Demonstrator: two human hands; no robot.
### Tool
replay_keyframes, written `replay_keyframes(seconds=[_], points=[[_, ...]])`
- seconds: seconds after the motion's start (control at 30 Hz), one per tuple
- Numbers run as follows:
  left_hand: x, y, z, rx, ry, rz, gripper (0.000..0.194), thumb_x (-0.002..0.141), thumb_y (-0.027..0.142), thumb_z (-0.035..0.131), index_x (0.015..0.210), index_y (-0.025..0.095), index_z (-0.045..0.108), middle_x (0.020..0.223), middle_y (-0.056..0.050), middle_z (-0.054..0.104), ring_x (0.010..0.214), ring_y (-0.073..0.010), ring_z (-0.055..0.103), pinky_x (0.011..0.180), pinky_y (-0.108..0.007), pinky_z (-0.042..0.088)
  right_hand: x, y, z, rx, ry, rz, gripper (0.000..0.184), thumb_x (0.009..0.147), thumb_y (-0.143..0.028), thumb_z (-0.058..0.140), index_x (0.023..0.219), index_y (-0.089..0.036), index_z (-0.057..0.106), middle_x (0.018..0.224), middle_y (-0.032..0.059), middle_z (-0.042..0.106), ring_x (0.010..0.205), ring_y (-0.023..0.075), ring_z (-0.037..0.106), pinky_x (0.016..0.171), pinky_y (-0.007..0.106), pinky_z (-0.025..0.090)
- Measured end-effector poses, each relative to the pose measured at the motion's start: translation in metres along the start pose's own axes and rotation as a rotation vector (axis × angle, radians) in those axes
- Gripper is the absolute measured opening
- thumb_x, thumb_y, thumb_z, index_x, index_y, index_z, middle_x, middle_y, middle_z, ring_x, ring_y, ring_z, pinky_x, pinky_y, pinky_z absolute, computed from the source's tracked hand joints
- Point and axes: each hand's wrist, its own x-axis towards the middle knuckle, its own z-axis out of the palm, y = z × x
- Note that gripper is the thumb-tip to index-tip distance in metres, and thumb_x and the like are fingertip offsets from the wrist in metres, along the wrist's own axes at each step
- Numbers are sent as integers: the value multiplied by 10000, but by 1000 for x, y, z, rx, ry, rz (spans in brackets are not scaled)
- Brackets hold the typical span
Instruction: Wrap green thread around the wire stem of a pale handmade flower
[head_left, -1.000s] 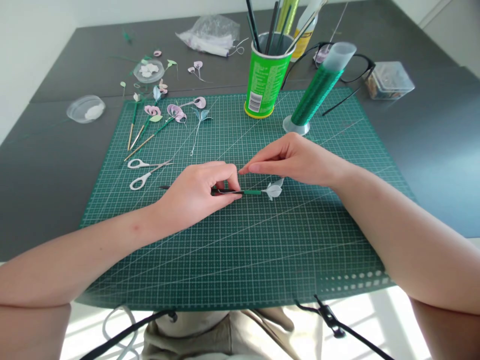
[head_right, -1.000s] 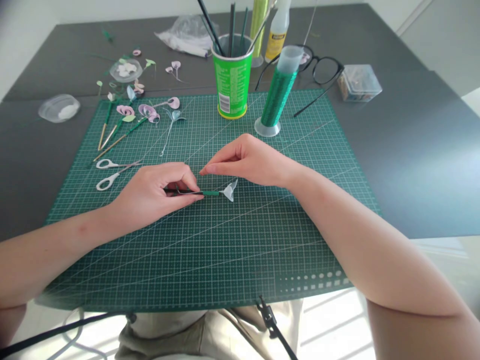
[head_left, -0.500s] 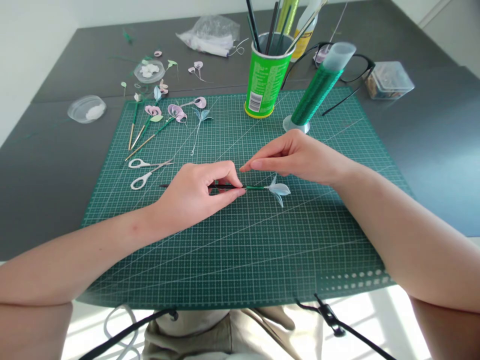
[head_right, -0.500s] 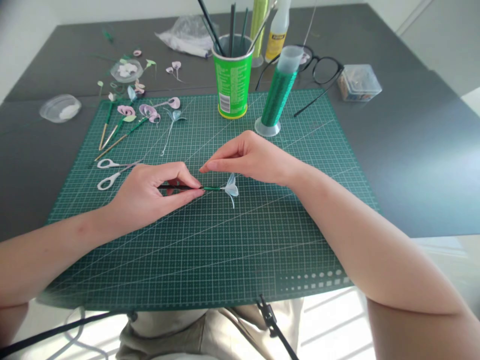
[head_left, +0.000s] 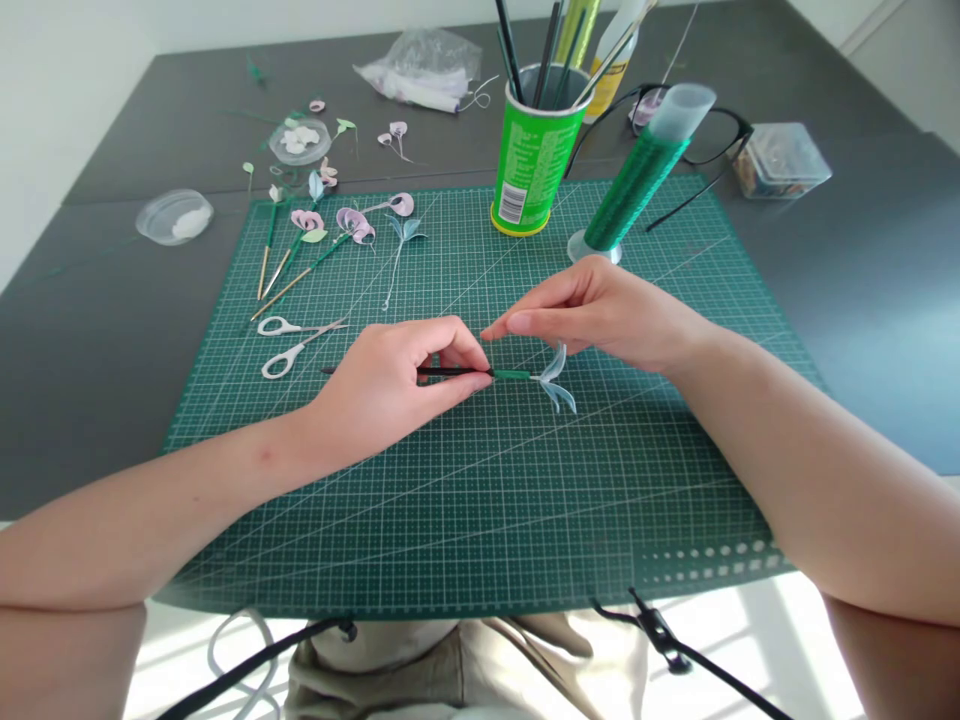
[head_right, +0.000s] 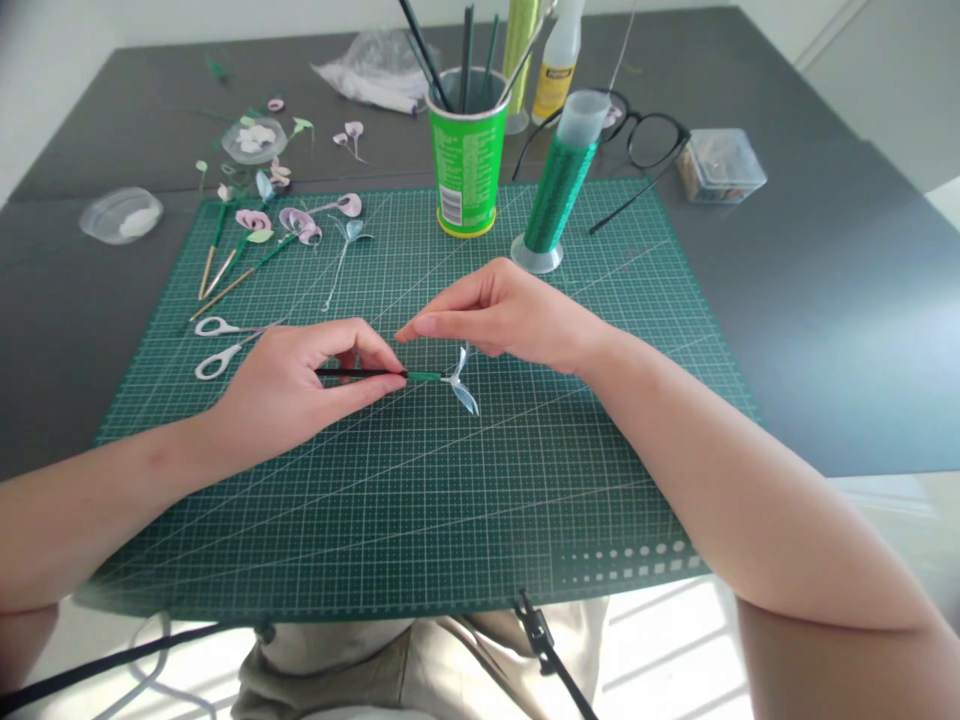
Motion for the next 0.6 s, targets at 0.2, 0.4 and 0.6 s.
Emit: replay_keyframes(seconds=[0.2, 0.4, 0.6], points=[[0, -2, 0, -62, -37, -24, 74, 928, 261, 771, 966, 235, 829, 913, 14, 832, 797, -146, 768, 778, -256, 629, 0, 1, 0, 28, 21, -10, 338, 967, -492, 761, 1042, -184, 879, 571, -46, 463, 541, 69, 311, 445, 231, 248], [0, -5, 0, 24, -27, 31, 60, 943, 278, 762, 918, 234, 795, 825, 33, 799, 712, -134, 724, 676, -245, 560, 1, 4, -1, 33, 6, -2, 353, 971, -509, 758, 1030, -180, 872, 587, -43, 485, 532, 70, 324, 446, 246, 260], [-4, 0, -1, 9, 12, 68, 57, 980, 270, 722, 936, 242, 746, 840, 44, 793, 692, -118, 713, 646, -229, 543, 0, 5, -1, 105, 4, -26, 389, 983, -534, 742, 1047, -168, 857, 576, -57, 418, 515, 63, 297, 436, 243, 233]])
